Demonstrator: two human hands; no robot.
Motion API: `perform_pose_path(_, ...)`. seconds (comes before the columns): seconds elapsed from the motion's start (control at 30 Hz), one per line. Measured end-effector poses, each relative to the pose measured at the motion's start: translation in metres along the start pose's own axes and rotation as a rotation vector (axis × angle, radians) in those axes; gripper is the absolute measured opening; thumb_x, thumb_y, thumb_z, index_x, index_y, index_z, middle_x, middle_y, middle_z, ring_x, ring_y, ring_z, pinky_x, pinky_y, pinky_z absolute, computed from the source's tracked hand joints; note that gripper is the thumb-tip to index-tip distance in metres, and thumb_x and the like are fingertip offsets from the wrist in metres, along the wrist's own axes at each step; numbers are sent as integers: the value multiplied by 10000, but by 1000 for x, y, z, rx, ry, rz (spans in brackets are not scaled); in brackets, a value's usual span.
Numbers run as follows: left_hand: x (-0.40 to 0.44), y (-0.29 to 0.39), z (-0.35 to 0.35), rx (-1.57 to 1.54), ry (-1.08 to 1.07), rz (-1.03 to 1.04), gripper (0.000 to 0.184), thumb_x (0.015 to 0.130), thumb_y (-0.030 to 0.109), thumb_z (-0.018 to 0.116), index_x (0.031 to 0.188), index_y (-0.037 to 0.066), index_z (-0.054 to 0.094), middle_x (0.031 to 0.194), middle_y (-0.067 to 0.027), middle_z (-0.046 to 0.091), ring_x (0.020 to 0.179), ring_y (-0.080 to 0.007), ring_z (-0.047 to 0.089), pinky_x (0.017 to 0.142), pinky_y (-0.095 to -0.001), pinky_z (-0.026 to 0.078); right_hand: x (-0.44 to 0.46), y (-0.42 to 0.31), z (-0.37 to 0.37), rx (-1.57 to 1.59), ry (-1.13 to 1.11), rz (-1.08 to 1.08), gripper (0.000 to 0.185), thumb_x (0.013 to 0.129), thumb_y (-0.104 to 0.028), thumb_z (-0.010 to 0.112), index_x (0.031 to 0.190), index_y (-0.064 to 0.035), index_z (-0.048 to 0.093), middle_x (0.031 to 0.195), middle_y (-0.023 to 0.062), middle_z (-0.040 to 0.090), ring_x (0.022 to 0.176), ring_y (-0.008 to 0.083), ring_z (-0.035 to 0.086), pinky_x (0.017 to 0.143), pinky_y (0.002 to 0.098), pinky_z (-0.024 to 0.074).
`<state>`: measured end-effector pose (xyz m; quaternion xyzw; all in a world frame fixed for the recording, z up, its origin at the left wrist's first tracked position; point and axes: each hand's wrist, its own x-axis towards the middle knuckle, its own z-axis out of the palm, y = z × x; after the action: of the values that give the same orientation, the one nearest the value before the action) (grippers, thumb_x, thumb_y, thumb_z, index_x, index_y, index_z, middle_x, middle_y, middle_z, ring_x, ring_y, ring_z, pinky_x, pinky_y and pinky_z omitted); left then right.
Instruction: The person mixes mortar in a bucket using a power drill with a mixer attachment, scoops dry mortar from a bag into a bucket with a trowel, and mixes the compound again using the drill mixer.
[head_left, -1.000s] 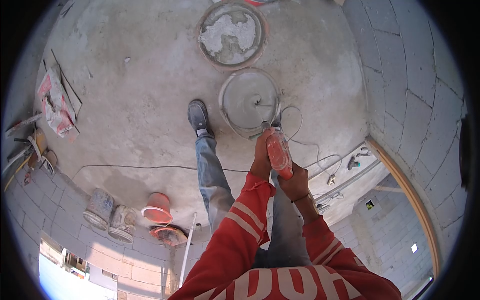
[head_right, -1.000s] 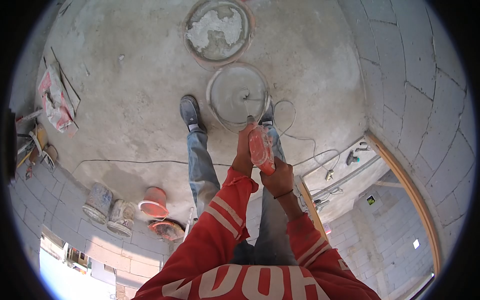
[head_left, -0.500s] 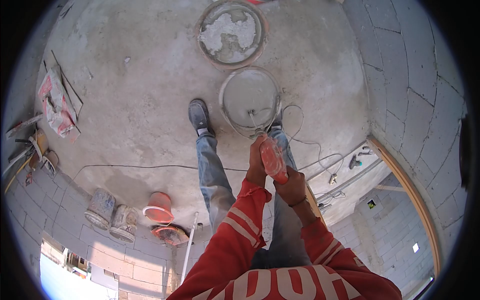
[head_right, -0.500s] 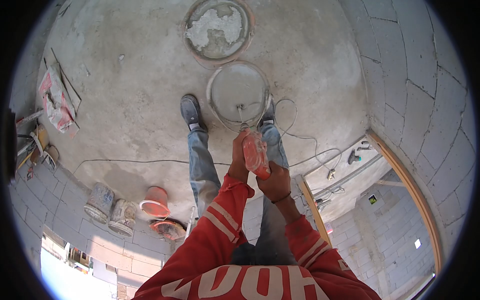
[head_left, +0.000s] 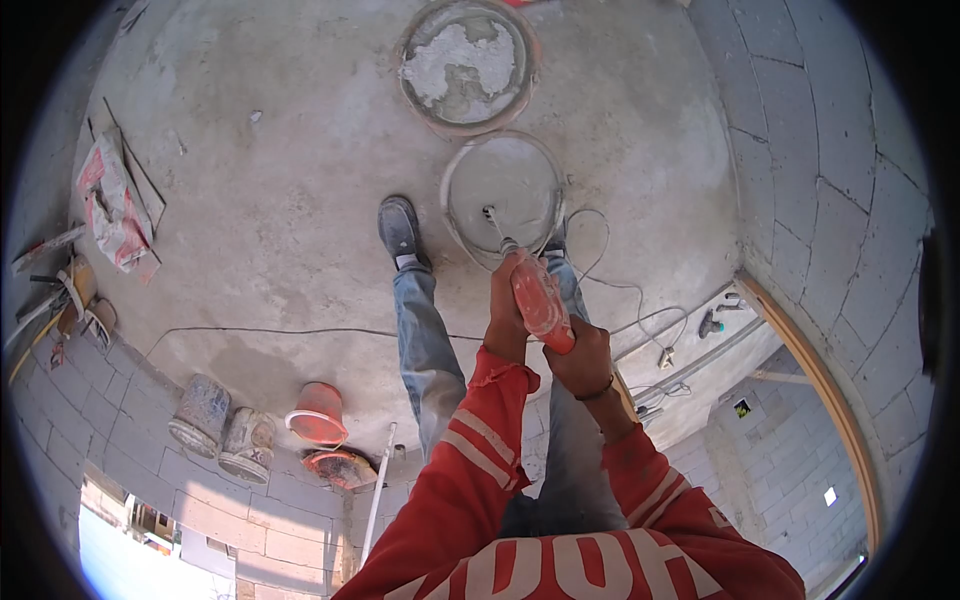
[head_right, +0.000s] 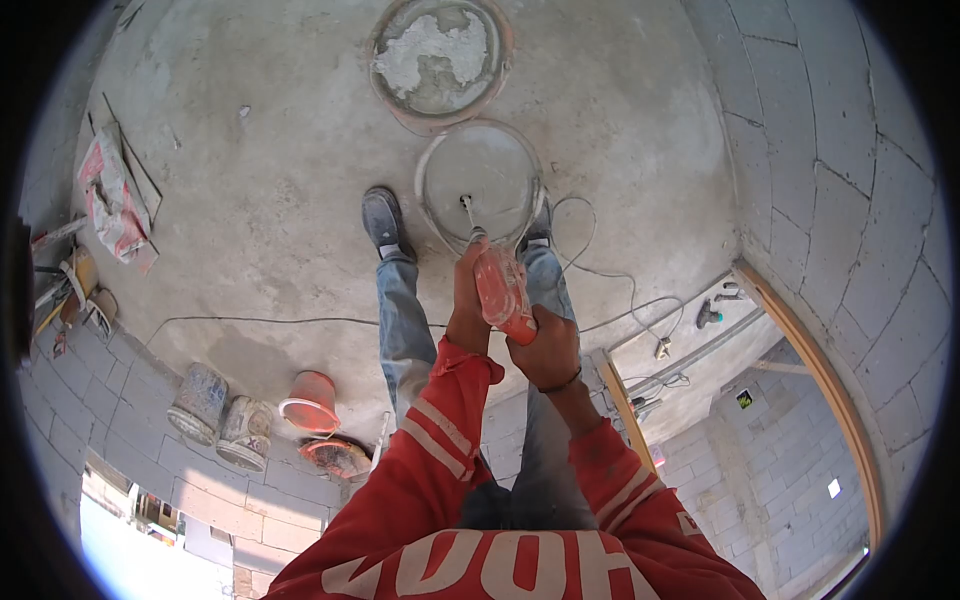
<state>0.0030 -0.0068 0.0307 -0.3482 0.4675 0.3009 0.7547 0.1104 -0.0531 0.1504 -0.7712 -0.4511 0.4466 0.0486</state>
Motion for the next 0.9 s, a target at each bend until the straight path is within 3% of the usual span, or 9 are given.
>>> perform_pose_path(0.17,17,-1,7,6,-45,-43,366,911,370,690,1055,52,580,915,-115,619,712,-302,653,616,-441,567,11,2,-8,18,38,8,230,732,-130,770,903,0,688,739,252,693,750,477,704,676,508,573)
perform_pose_path(0.27,17,-4,17,-15,-44,-16,333,896,330,736,1101,160,536,992,-109,605,817,-302,637,730,-470,563,13,7,-10,10,52,48,239,730,-130,771,917,1,700,751,256,698,762,478,706,686,505,576)
perform_pose_path(0.47,5,-16,40,18,-3,-129,318,877,279,757,1072,166,532,968,-104,603,771,-299,624,731,-471,560,6,27,-10,-11,86,82,241,725,-129,776,904,14,699,771,252,708,769,473,711,688,491,576)
perform_pose_path(0.67,31,-37,19,46,-117,-180,306,859,264,763,1042,163,540,962,-97,600,761,-299,620,683,-459,557,-4,29,-17,65,107,162,267,730,-132,774,935,25,705,796,254,720,789,464,721,700,476,578)
perform_pose_path(0.9,15,-43,18,88,13,-89,312,873,337,739,1038,118,590,965,-112,627,781,-317,639,684,-476,568,-10,35,-17,34,86,143,284,735,-136,762,975,9,715,799,260,718,817,464,724,722,483,591)
